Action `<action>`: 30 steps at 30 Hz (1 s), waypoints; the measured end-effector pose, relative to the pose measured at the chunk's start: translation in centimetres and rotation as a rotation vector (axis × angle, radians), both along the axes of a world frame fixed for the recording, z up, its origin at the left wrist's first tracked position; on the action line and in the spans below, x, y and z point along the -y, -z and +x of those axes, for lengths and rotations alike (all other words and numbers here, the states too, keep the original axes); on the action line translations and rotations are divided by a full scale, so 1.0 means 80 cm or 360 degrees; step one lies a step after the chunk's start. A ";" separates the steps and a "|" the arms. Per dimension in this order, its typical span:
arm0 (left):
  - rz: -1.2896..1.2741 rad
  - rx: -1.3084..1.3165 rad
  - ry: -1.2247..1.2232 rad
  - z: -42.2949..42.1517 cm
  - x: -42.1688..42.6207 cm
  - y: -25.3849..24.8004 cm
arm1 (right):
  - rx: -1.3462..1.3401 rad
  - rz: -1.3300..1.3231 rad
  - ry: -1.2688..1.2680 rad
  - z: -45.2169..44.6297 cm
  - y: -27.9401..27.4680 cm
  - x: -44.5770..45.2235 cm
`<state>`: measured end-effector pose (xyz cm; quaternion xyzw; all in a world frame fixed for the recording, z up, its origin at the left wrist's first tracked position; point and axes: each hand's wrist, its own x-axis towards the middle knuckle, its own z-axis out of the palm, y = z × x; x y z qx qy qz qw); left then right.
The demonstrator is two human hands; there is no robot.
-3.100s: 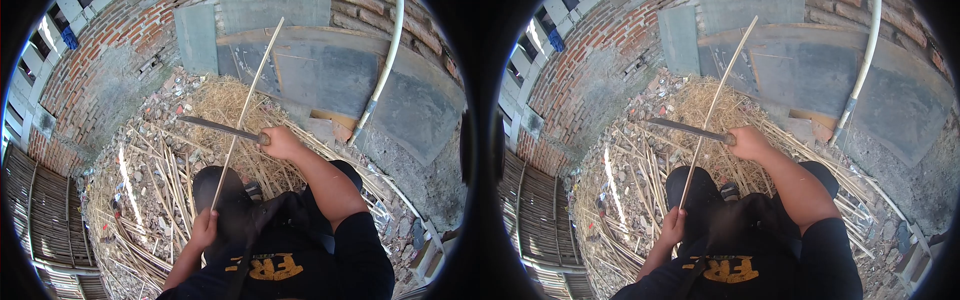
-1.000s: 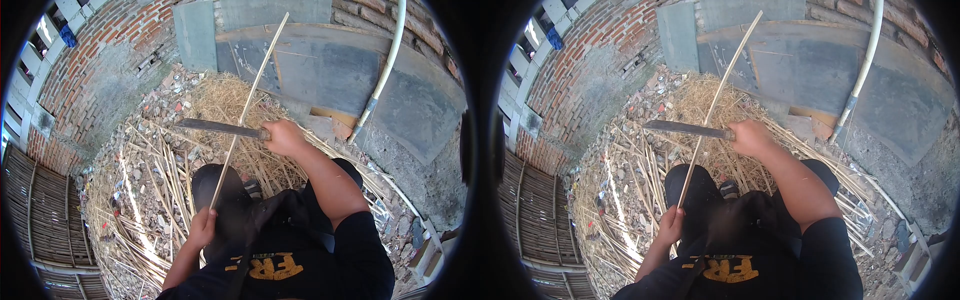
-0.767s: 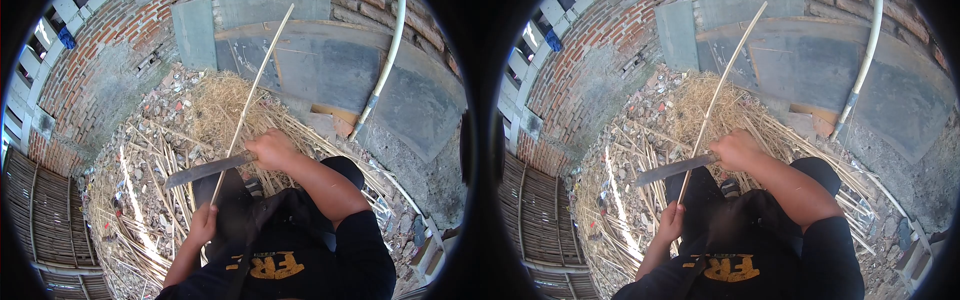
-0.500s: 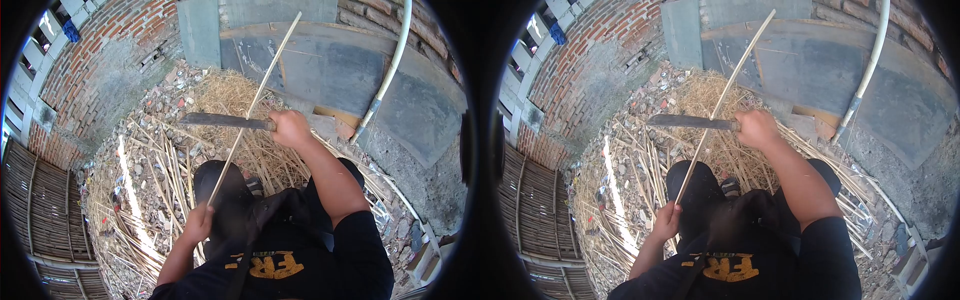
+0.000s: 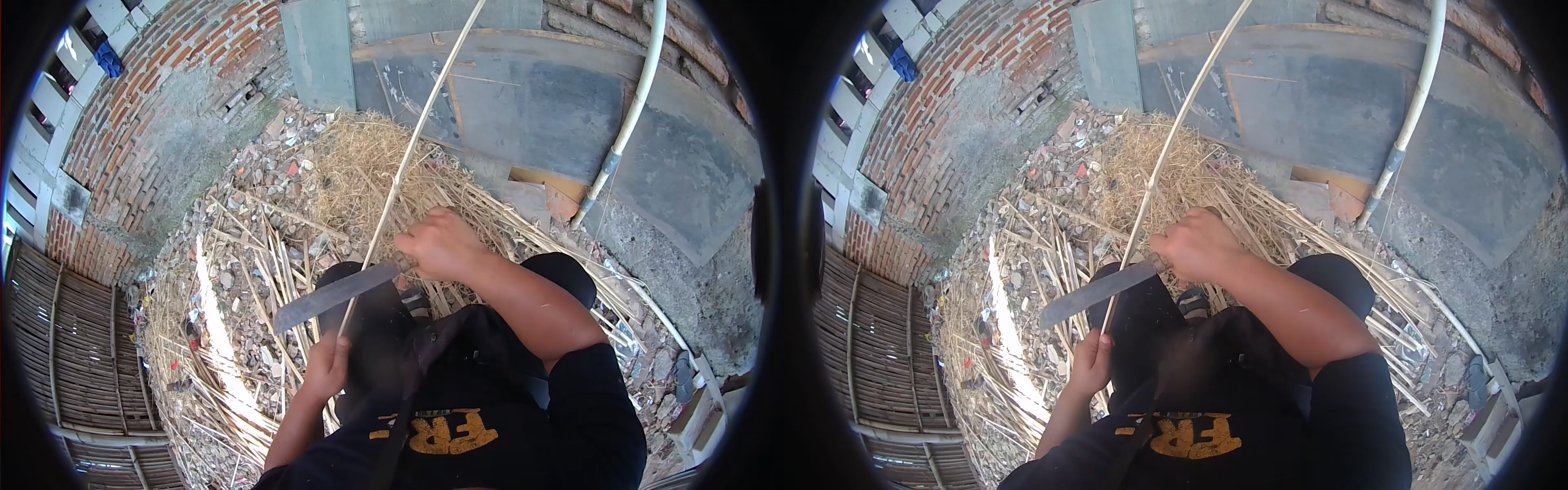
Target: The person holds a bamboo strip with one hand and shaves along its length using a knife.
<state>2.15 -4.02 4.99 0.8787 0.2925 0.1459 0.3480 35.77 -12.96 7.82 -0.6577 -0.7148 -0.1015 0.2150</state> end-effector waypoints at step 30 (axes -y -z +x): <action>0.0051 -0.0125 -0.0021 -0.019 -0.003 0.018 | -0.0329 -0.0112 0.0703 0.081 0.006 0.007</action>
